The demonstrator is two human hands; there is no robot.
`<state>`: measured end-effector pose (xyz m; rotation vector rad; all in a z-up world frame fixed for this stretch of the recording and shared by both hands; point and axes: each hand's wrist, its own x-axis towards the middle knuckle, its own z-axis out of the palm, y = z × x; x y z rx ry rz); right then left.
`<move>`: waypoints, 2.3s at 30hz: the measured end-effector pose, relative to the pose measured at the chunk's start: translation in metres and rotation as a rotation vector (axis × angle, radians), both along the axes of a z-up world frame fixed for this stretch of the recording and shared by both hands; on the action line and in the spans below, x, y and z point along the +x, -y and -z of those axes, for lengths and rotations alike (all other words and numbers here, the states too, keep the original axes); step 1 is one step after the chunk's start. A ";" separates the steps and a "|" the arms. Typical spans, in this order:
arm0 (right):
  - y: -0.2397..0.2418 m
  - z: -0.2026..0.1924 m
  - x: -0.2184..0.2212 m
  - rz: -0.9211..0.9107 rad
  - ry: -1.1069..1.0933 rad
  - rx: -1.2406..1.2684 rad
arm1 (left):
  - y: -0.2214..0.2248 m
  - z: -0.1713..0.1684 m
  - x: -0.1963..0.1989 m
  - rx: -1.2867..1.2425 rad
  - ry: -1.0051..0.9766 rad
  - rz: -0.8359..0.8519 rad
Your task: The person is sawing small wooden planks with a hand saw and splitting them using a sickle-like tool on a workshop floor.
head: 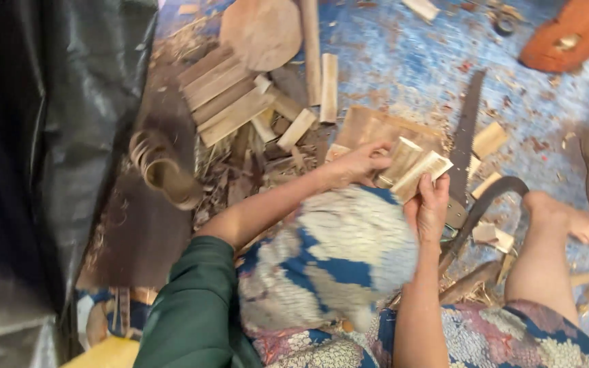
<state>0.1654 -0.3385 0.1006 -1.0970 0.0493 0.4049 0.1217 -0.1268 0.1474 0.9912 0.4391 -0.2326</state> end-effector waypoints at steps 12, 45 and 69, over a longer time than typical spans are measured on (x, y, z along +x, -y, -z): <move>-0.009 -0.041 -0.005 0.059 -0.048 0.063 | 0.017 0.027 0.010 0.017 0.062 0.146; -0.021 0.056 -0.005 0.046 -0.108 -0.380 | -0.142 0.175 0.046 0.984 -0.317 -0.306; 0.168 0.047 0.019 0.856 -0.394 -0.184 | -0.184 -0.289 -0.137 0.296 0.507 -0.477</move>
